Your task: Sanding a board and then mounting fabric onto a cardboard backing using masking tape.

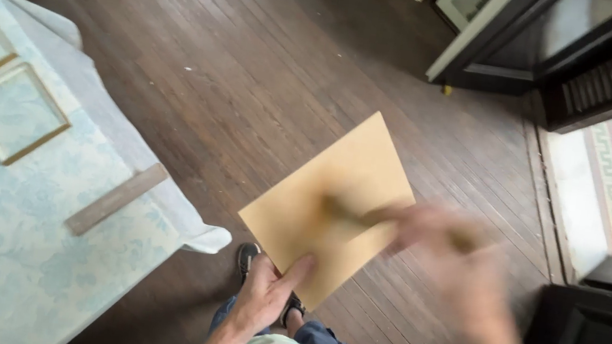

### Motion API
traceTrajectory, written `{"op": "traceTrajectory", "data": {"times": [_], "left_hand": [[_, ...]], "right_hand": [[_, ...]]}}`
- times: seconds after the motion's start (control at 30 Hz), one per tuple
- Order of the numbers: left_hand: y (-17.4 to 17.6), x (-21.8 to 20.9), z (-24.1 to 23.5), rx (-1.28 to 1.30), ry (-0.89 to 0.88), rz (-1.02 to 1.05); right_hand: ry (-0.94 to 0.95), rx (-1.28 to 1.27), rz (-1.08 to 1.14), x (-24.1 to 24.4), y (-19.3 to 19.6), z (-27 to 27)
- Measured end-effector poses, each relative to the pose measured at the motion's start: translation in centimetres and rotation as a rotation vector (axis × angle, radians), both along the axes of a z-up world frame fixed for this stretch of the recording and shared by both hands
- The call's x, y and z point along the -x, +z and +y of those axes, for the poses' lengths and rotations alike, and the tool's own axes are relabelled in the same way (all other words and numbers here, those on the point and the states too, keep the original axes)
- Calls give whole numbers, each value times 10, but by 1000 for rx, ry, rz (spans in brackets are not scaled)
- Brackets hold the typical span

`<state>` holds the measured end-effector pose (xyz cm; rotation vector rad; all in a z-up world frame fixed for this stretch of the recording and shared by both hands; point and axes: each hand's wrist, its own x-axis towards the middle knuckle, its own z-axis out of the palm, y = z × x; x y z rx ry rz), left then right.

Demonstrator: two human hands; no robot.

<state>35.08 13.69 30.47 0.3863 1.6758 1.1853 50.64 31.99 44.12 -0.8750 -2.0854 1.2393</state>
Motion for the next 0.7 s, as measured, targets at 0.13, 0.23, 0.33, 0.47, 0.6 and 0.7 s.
{"op": "traceTrajectory", "data": {"times": [0.13, 0.23, 0.33, 0.47, 0.6, 0.7], "left_hand": [[35, 6, 14, -176, -60, -34], [14, 13, 10, -297, 23, -74], [26, 15, 13, -215, 33, -76], [21, 13, 15, -176, 6, -105], [31, 13, 8, -214, -9, -68], [24, 14, 18, -150, 136, -144]], "right_hand": [[120, 197, -163, 7, 1, 20], [-340, -377, 63, -52, -40, 130], [54, -197, 95, -39, -5, 85], [311, 79, -51, -2, 26, 9], [-114, -4, -43, -54, -6, 89], [-145, -22, 27, -56, 8, 54]]}}
